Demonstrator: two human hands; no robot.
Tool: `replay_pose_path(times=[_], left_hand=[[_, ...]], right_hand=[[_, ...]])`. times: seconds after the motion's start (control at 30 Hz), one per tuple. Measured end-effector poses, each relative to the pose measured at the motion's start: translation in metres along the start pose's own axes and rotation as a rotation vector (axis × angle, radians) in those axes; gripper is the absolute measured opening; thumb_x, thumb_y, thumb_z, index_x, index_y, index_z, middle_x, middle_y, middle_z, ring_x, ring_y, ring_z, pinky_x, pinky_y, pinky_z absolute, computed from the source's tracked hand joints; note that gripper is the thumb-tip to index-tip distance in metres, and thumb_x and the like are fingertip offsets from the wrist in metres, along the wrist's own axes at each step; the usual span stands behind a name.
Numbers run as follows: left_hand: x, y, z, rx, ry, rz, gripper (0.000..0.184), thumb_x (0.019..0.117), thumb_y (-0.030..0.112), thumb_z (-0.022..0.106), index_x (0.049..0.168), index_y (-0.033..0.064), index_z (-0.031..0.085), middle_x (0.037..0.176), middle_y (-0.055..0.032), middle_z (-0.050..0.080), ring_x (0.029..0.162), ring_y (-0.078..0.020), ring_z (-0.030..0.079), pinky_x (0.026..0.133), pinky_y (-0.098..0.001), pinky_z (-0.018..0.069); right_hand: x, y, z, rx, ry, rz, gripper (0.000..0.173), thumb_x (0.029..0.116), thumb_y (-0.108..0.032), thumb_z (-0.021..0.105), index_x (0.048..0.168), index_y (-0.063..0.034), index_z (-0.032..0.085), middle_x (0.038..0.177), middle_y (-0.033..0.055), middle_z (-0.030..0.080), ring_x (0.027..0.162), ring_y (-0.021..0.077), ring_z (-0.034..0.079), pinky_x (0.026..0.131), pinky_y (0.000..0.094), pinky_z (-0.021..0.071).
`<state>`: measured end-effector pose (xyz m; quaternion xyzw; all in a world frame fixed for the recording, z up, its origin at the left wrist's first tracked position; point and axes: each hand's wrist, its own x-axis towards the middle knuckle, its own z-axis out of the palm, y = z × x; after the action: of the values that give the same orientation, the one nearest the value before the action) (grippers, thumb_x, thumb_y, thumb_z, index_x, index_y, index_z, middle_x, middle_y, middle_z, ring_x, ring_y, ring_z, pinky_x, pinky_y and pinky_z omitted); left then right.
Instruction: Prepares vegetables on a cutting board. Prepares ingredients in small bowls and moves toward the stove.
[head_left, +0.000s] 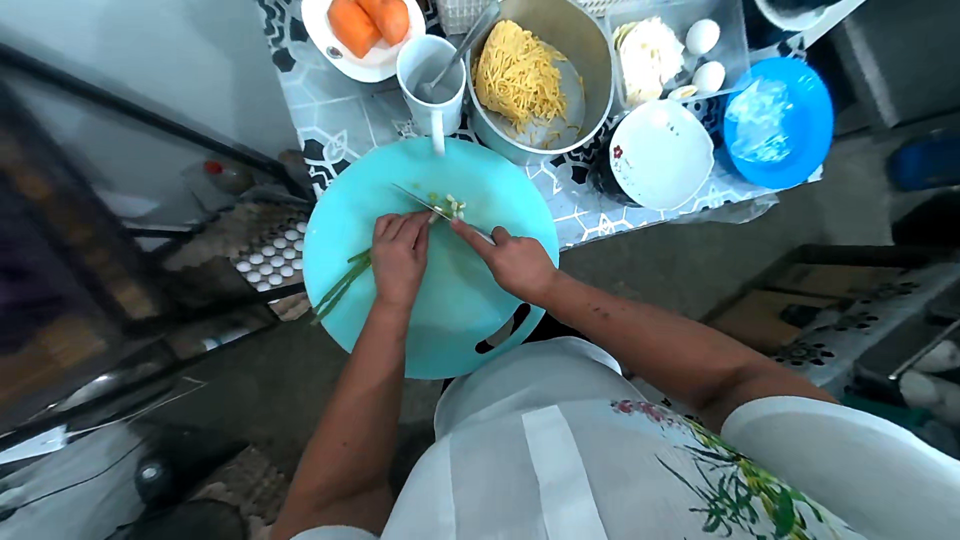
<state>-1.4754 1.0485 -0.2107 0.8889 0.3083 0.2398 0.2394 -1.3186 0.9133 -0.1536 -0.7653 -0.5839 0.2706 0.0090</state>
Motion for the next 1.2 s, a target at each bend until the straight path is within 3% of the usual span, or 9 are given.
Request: replay_pose_path(times=[0.13, 0.3, 0.47, 0.57, 0.67, 0.77, 0.9, 1.0, 1.2], left_hand=[[-0.001, 0.001, 0.000, -0.047, 0.034, -0.026, 0.018, 0.1013, 0.011, 0.063, 0.107, -0.0009, 0.074, 0.106, -0.0167, 0.074, 0.107, -0.0345, 0.068, 0.100, -0.0435, 0.0518], [0.004, -0.002, 0.003, -0.010, 0.043, 0.003, 0.015, 0.0971, 0.008, 0.063, 0.100, -0.0024, 0.073, 0.105, -0.0203, 0.072, 0.104, -0.0375, 0.067, 0.095, -0.0467, 0.0532], [0.003, -0.003, 0.007, -0.003, 0.026, 0.006, 0.016, 0.0983, 0.008, 0.062, 0.106, -0.0017, 0.073, 0.107, -0.0213, 0.071, 0.105, -0.0386, 0.066, 0.095, -0.0467, 0.0534], [0.003, -0.003, 0.004, -0.023, 0.025, -0.008, 0.015, 0.0968, 0.005, 0.063, 0.105, -0.0034, 0.072, 0.107, -0.0218, 0.071, 0.106, -0.0393, 0.067, 0.096, -0.0473, 0.0536], [0.002, -0.003, 0.007, -0.025, 0.053, 0.004, 0.012, 0.0953, 0.005, 0.065, 0.101, -0.0037, 0.071, 0.104, -0.0213, 0.071, 0.104, -0.0385, 0.067, 0.094, -0.0467, 0.0536], [0.003, -0.003, 0.008, -0.010, 0.056, 0.014, 0.013, 0.0964, 0.006, 0.064, 0.102, -0.0028, 0.072, 0.104, -0.0214, 0.071, 0.104, -0.0386, 0.067, 0.094, -0.0457, 0.0536], [0.004, -0.003, 0.005, -0.021, 0.058, 0.007, 0.012, 0.0960, 0.005, 0.065, 0.101, -0.0038, 0.071, 0.104, -0.0217, 0.071, 0.103, -0.0386, 0.067, 0.094, -0.0460, 0.0543], [0.004, -0.003, 0.005, -0.018, 0.054, -0.005, 0.012, 0.0959, 0.006, 0.065, 0.100, -0.0031, 0.071, 0.102, -0.0206, 0.071, 0.103, -0.0378, 0.067, 0.095, -0.0455, 0.0541], [-0.004, -0.004, -0.001, -0.039, 0.046, -0.012, 0.015, 0.0990, 0.009, 0.064, 0.106, -0.0015, 0.073, 0.113, -0.0211, 0.067, 0.110, -0.0379, 0.062, 0.099, -0.0456, 0.0498]], right_hand=[[0.013, 0.010, -0.014, 0.253, -0.016, -0.010, 0.054, 0.1101, -0.024, 0.046, 0.162, -0.0316, 0.033, 0.104, 0.0210, 0.070, 0.086, 0.0402, 0.070, 0.074, 0.0574, 0.0565], [-0.020, -0.008, -0.011, -0.015, 0.075, -0.034, 0.069, 0.1013, -0.007, 0.057, 0.160, -0.0367, 0.037, 0.102, 0.0208, 0.062, 0.063, 0.0331, 0.064, 0.051, 0.0462, 0.0532], [0.015, -0.010, -0.005, 0.010, -0.055, 0.007, 0.066, 0.1079, -0.014, 0.045, 0.164, -0.0401, 0.022, 0.112, 0.0253, 0.062, 0.073, 0.0389, 0.067, 0.063, 0.0521, 0.0554], [0.015, -0.013, -0.025, 0.011, -0.038, -0.029, 0.057, 0.1101, -0.023, 0.045, 0.163, -0.0381, 0.028, 0.107, 0.0231, 0.064, 0.073, 0.0386, 0.067, 0.063, 0.0531, 0.0550], [-0.011, -0.014, -0.023, -0.029, 0.025, -0.038, 0.062, 0.1055, -0.013, 0.052, 0.161, -0.0359, 0.036, 0.100, 0.0204, 0.062, 0.061, 0.0330, 0.064, 0.052, 0.0464, 0.0534], [0.000, -0.010, -0.005, -0.045, -0.013, -0.005, 0.069, 0.1043, -0.008, 0.050, 0.162, -0.0391, 0.029, 0.106, 0.0242, 0.062, 0.068, 0.0367, 0.066, 0.058, 0.0485, 0.0550], [0.025, -0.011, -0.016, 0.014, -0.035, -0.044, 0.058, 0.1099, -0.022, 0.045, 0.163, -0.0383, 0.028, 0.108, 0.0234, 0.065, 0.074, 0.0393, 0.067, 0.064, 0.0534, 0.0552], [0.006, -0.013, -0.023, 0.045, -0.001, -0.038, 0.054, 0.1102, -0.026, 0.046, 0.161, -0.0363, 0.033, 0.103, 0.0212, 0.065, 0.069, 0.0367, 0.067, 0.060, 0.0515, 0.0551], [-0.005, -0.019, -0.005, -0.047, -0.030, 0.003, 0.069, 0.1050, -0.011, 0.052, 0.164, -0.0369, 0.026, 0.099, 0.0219, 0.062, 0.062, 0.0330, 0.064, 0.054, 0.0453, 0.0540]])
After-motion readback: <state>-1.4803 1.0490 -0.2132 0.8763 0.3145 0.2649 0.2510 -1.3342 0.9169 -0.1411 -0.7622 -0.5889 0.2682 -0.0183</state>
